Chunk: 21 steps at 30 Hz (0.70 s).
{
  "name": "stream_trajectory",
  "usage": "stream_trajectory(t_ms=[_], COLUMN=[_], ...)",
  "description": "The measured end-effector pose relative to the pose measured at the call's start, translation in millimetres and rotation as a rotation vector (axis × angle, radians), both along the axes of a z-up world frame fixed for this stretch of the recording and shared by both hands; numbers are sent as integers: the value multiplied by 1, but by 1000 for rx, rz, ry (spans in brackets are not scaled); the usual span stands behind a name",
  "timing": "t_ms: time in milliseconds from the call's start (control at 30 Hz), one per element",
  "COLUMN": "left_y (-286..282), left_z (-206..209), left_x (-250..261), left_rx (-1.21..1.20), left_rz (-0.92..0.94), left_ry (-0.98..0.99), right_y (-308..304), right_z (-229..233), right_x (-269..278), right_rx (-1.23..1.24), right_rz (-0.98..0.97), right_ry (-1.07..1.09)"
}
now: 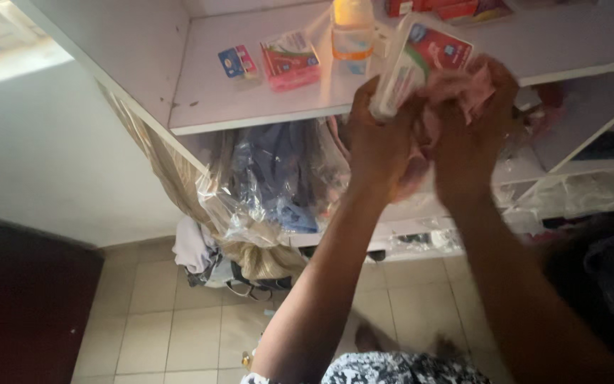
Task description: The person wipes a white shelf with a pink cloth, then picks up various small items from the floor and places them on the shelf. The person wipes the shelf surface and the items, including a digital scale, boxes, and bottles, before arranging them.
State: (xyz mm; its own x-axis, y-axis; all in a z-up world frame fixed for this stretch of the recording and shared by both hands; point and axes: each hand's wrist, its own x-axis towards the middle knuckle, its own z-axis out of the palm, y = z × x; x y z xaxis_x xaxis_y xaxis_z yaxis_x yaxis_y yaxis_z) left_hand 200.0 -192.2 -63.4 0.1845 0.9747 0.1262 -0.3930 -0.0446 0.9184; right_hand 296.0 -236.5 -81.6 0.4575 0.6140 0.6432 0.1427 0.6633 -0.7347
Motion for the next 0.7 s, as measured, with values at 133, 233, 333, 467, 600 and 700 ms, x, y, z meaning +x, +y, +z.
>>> stream_trajectory(t_ms=[133,233,333,467,600,700], left_y=[4,11,6,2,-12,-21], left_z=[-5,-2,-3,9,12,7], left_x=[0,22,38,37,37,49], left_rx=[94,275,76,-63,31,-21], left_rz=[-48,-55,-148,-138,-119,-37], left_ry=[42,-107,-394,-527,-415,-193], right_y=[6,8,-7,-19,-30,-22], right_z=[13,17,-2,-13,-4,15], right_x=[36,47,53,71,100,117], right_rx=[-5,-52,-20,-77,-56,9], right_rz=[-195,75,148,208,191,58], right_ry=[-320,-23,-147,-388,-396,-472])
